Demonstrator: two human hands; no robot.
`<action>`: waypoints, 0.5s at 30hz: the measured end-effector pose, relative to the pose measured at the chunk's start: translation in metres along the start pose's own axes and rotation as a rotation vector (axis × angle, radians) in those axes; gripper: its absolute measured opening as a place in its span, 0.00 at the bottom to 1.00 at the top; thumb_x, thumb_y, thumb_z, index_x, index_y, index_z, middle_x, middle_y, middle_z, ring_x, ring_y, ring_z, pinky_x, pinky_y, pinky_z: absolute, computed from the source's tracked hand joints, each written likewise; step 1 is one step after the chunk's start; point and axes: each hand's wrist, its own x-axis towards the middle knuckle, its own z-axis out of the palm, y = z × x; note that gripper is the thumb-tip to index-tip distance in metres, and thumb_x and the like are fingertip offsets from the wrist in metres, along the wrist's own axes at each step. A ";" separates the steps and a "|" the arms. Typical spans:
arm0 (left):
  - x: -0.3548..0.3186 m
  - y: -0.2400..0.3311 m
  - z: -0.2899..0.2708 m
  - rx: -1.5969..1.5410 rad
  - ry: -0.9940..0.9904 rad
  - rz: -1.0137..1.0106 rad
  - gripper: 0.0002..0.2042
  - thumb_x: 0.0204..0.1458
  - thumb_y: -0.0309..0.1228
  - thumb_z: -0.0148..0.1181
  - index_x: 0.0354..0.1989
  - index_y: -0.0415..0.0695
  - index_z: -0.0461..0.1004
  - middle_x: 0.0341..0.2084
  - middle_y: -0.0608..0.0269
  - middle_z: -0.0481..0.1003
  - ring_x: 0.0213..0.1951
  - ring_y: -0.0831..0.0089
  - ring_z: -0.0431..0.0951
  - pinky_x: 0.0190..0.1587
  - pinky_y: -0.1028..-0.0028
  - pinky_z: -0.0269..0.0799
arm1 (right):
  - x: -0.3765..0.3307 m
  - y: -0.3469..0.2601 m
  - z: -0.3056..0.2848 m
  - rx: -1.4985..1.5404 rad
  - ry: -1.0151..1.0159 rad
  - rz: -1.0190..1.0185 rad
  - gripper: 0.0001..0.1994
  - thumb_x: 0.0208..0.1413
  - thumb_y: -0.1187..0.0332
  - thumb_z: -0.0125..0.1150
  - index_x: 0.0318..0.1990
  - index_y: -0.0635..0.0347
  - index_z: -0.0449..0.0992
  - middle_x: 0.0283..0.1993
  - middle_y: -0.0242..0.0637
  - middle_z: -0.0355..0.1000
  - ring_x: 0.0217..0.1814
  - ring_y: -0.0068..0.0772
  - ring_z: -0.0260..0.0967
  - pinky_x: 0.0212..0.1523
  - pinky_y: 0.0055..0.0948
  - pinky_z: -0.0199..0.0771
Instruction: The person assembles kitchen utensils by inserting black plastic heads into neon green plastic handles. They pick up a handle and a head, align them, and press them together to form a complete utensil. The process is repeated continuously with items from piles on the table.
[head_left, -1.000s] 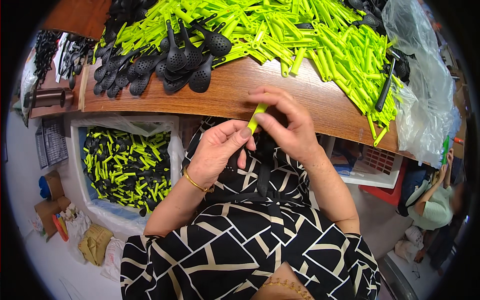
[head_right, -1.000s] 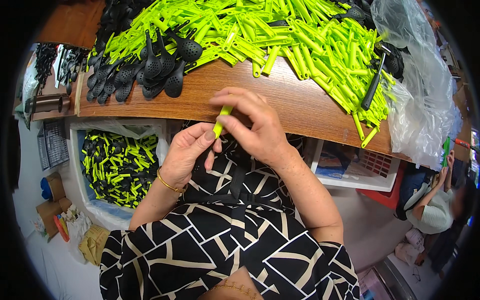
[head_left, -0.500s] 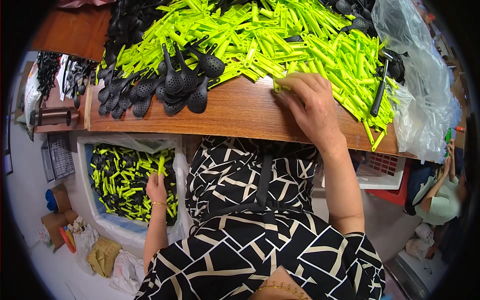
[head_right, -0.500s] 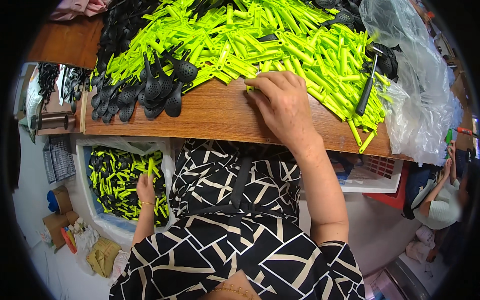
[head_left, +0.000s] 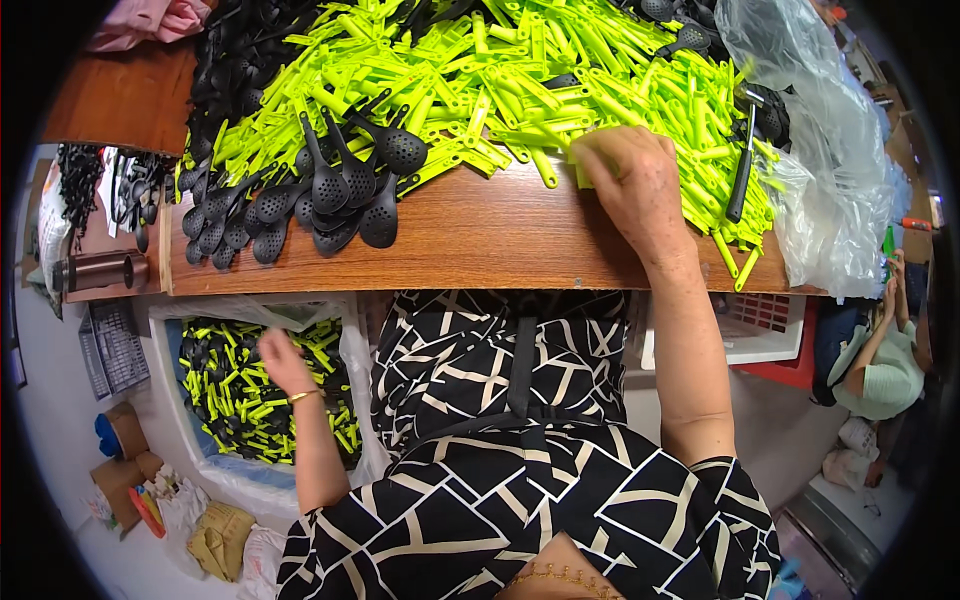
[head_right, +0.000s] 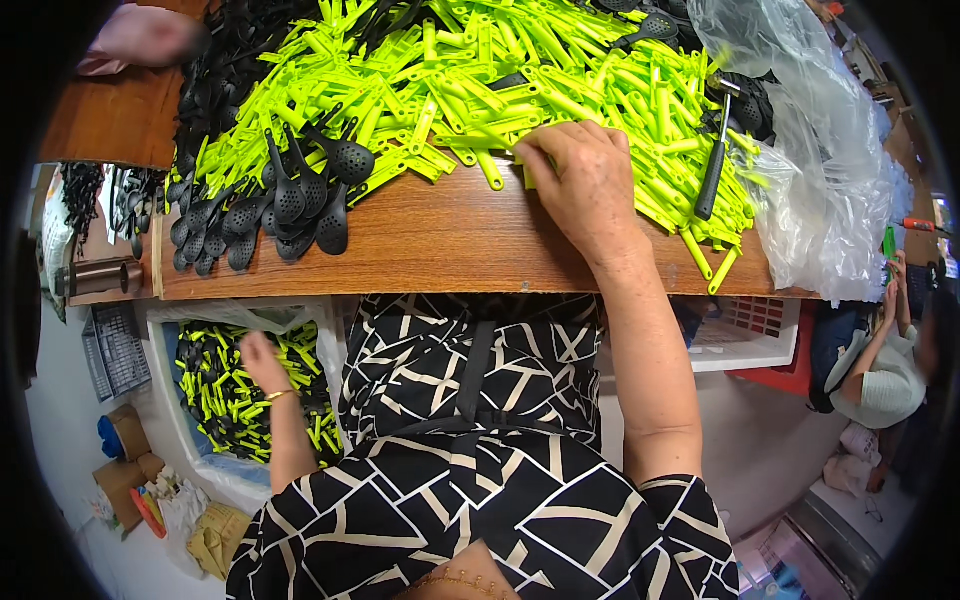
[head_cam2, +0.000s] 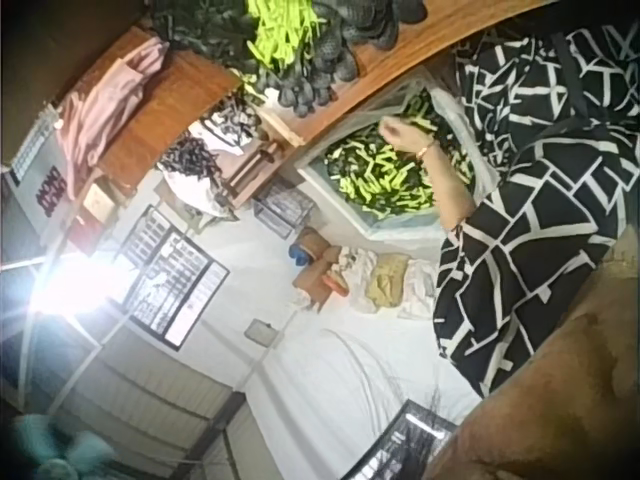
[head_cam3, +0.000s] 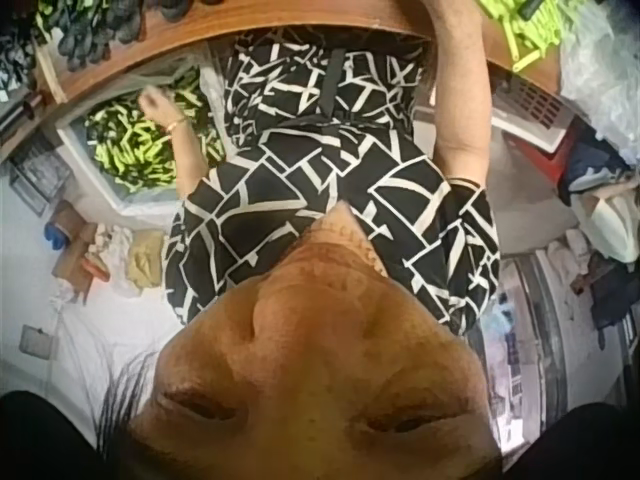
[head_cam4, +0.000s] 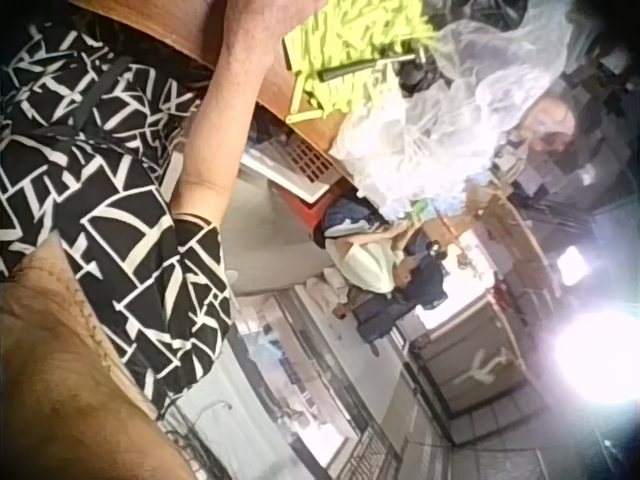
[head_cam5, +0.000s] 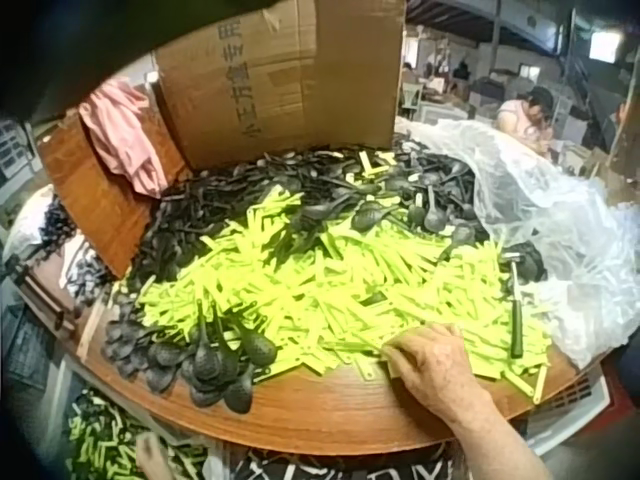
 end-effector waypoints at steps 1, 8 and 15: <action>0.001 0.053 0.005 -0.088 0.001 0.162 0.09 0.72 0.33 0.54 0.49 0.40 0.77 0.28 0.69 0.73 0.28 0.82 0.69 0.34 0.78 0.69 | -0.002 0.005 -0.001 0.027 0.008 0.031 0.07 0.61 0.63 0.70 0.39 0.54 0.86 0.33 0.35 0.81 0.39 0.42 0.77 0.47 0.41 0.69; -0.004 0.307 0.110 0.208 -0.273 0.980 0.10 0.68 0.30 0.59 0.52 0.41 0.81 0.40 0.57 0.83 0.42 0.65 0.81 0.46 0.65 0.72 | -0.005 0.022 -0.010 0.235 0.038 0.081 0.07 0.64 0.70 0.65 0.45 0.56 0.86 0.35 0.43 0.82 0.38 0.47 0.78 0.47 0.45 0.73; 0.001 0.343 0.171 0.724 -0.357 1.019 0.17 0.68 0.46 0.57 0.55 0.50 0.83 0.41 0.56 0.85 0.42 0.57 0.83 0.46 0.58 0.71 | -0.026 0.003 -0.013 0.010 -0.052 -0.132 0.09 0.56 0.70 0.69 0.44 0.45 0.86 0.44 0.29 0.78 0.51 0.36 0.74 0.53 0.38 0.67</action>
